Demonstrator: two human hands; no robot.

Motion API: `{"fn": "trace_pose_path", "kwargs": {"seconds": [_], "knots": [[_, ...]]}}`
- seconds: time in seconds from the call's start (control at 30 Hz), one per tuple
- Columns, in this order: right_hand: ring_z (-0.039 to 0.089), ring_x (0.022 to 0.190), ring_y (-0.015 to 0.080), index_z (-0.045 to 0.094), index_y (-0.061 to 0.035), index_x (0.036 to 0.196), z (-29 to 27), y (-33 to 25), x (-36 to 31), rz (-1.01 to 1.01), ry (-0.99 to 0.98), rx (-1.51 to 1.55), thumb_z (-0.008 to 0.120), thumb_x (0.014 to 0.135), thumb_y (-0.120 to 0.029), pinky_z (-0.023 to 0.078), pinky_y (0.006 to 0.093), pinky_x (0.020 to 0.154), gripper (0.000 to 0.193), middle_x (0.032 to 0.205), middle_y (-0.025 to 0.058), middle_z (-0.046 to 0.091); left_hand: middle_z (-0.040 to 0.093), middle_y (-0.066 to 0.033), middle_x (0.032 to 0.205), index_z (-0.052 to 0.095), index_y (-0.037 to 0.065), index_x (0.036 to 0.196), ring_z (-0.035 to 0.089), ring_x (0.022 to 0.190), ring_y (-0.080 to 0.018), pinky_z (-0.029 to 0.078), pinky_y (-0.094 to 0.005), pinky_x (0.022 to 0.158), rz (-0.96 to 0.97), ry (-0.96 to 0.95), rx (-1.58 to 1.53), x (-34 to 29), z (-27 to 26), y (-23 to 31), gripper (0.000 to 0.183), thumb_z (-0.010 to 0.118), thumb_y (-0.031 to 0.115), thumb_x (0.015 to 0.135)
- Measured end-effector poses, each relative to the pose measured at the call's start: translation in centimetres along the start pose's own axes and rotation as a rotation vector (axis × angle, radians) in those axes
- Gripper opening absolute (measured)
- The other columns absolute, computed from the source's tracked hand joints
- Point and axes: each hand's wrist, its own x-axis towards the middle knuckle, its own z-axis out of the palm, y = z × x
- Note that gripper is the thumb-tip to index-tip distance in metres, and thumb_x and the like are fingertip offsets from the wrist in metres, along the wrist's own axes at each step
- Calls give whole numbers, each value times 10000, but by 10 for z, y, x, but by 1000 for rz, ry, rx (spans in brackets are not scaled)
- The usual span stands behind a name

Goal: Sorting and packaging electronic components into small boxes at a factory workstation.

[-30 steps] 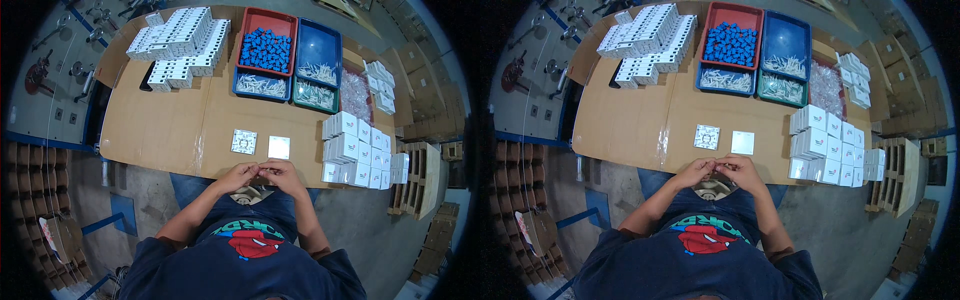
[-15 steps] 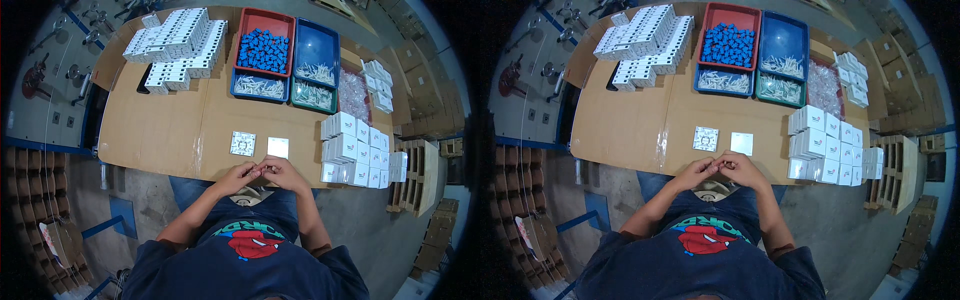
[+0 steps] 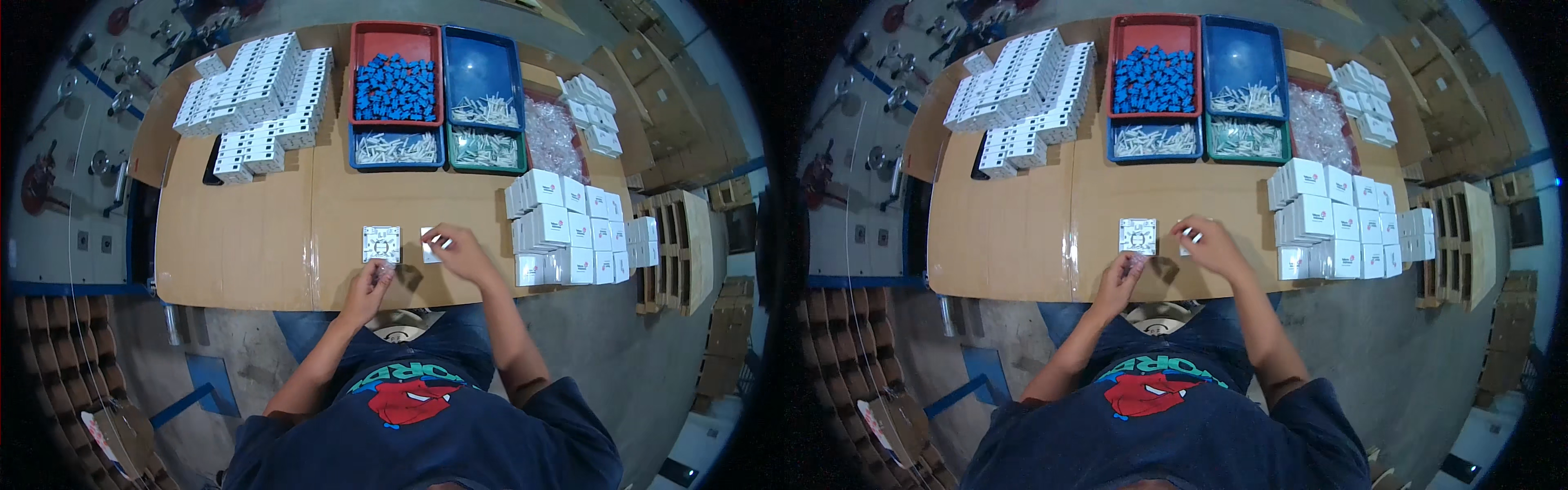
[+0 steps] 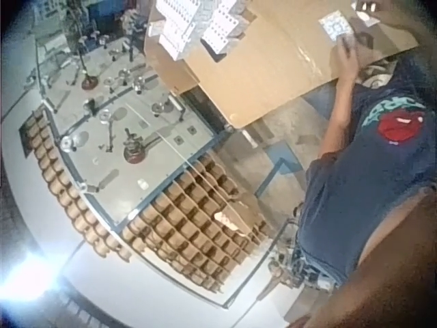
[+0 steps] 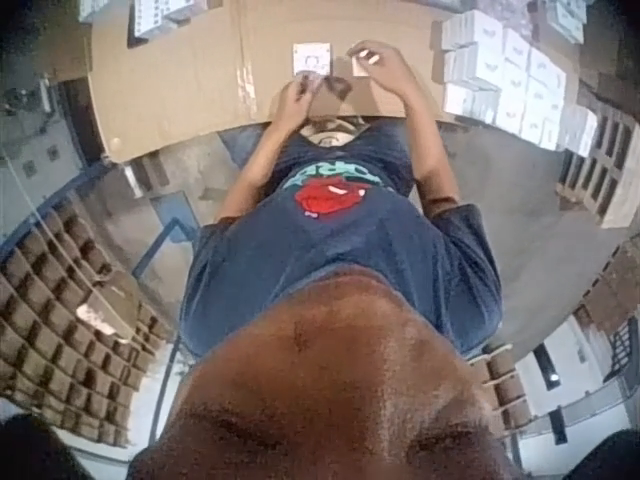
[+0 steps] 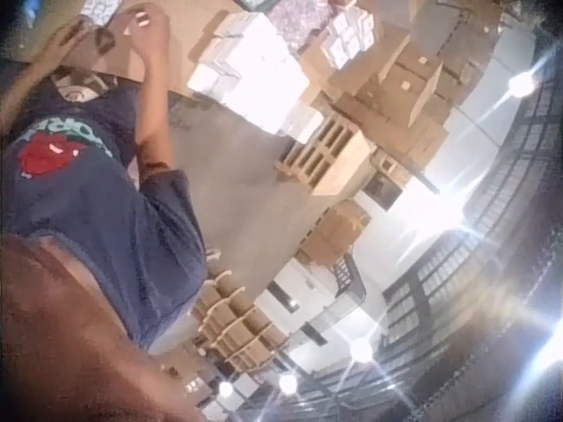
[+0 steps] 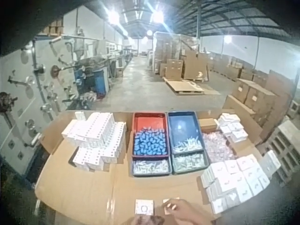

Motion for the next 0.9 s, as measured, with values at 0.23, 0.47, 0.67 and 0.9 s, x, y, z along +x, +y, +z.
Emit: {"fn": "trace_pose_path", "kwargs": {"seconds": [0.23,0.47,0.67,0.9], "knots": [[730,797,274,740,-67,1007,-85,68,91,69,459,-346,694,900,-191,560,379,724,171,891,111,753,637,-14,873,595,10,1069,593,790,-77,501,-232,689,154,388,206,14,-20,-31,212,741,120,960],[718,870,365,760,-142,972,-104,100,180,196,629,-800,643,907,-238,565,500,729,165,929,133,754,637,-20,904,608,13,1105,588,789,-78,494,-233,684,172,433,216,19,-21,-32,232,748,113,950],[713,863,387,753,-132,927,-99,122,211,250,612,-855,656,873,-241,563,519,726,156,902,162,741,644,-90,874,628,10,1113,610,719,-175,500,-313,634,165,456,237,19,-20,-48,352,810,220,897],[713,866,397,735,-119,893,-91,127,212,250,631,-856,671,853,-257,558,543,741,157,903,157,744,641,-102,858,633,22,1103,607,698,-199,505,-330,627,214,472,354,15,-16,-37,387,833,257,870]]}}
